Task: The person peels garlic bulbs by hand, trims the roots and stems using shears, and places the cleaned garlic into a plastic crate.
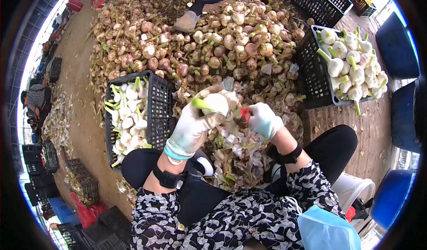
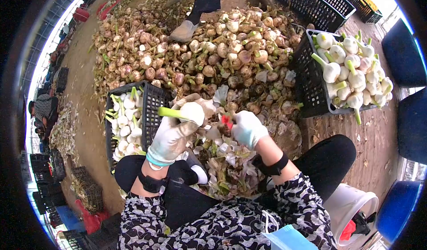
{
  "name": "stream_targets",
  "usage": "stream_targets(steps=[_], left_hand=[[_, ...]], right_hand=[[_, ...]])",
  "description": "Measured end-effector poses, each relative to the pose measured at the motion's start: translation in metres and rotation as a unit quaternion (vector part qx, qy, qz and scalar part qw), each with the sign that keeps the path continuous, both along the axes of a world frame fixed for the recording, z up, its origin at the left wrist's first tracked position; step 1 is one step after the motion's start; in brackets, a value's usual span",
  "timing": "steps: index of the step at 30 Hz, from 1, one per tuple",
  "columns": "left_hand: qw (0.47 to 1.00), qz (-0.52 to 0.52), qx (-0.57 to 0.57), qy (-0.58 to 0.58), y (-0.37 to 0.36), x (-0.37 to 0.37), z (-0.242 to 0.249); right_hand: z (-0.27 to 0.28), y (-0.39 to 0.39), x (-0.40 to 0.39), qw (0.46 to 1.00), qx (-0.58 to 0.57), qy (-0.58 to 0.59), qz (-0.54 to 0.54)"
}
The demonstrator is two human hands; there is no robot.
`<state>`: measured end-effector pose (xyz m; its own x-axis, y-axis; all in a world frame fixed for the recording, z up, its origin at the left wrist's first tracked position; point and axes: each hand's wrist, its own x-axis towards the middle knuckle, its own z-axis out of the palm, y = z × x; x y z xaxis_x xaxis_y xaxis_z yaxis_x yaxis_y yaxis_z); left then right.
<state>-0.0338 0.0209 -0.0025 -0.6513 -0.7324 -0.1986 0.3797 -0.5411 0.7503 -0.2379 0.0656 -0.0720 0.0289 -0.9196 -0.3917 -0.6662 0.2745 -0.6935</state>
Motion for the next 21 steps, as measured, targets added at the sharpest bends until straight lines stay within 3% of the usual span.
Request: stream_targets(steps=[2,4,6,7,8,10,12,13,14,15,16,18,20,21], left_hand=[[0.988,0.028,-0.110,-0.109,-0.003,0.000,-0.003],[0.972,0.002,-0.175,-0.157,-0.006,0.000,-0.004],[0.940,-0.019,-0.242,-0.239,-0.003,-0.003,0.003],[0.943,-0.043,-0.227,-0.241,-0.003,-0.004,0.007],[0.944,-0.067,-0.213,-0.243,-0.002,-0.006,0.009],[0.964,-0.065,-0.157,-0.206,-0.004,0.001,-0.003],[0.972,-0.028,-0.142,-0.184,0.001,0.000,-0.003],[0.979,0.010,-0.126,-0.161,0.001,-0.001,-0.003],[0.979,0.011,-0.125,-0.160,0.000,0.000,-0.003],[0.973,0.004,-0.141,-0.180,-0.002,0.001,-0.002],[0.967,-0.004,-0.155,-0.201,-0.002,0.001,-0.001],[0.965,-0.009,-0.147,-0.216,-0.001,-0.003,0.002],[0.951,-0.019,-0.210,-0.228,-0.001,-0.003,-0.004],[0.949,-0.013,-0.222,-0.225,-0.003,-0.001,-0.003]], right_hand=[[0.001,-0.004,-0.013,0.999,-0.039,0.033,-0.010],[-0.003,-0.009,-0.016,0.942,-0.166,-0.279,-0.079],[0.036,-0.008,-0.007,0.929,-0.137,-0.329,-0.096],[0.051,-0.011,0.000,0.912,-0.111,-0.379,-0.109],[0.050,-0.017,0.005,0.924,-0.012,-0.363,-0.120],[0.041,-0.015,0.010,0.929,-0.089,-0.352,-0.075],[0.005,-0.018,-0.011,0.932,-0.147,-0.317,-0.094],[0.036,-0.014,0.000,0.838,-0.109,-0.497,-0.198],[-0.008,-0.017,-0.020,0.820,-0.174,-0.535,-0.106],[-0.015,-0.011,-0.022,0.881,-0.155,-0.430,-0.122],[0.021,-0.008,-0.010,0.928,-0.133,-0.320,-0.137],[0.052,-0.006,0.010,0.921,-0.074,-0.347,-0.160],[0.047,-0.008,0.012,0.924,-0.063,-0.357,-0.125],[0.039,-0.007,0.010,0.890,-0.089,-0.422,-0.149]])
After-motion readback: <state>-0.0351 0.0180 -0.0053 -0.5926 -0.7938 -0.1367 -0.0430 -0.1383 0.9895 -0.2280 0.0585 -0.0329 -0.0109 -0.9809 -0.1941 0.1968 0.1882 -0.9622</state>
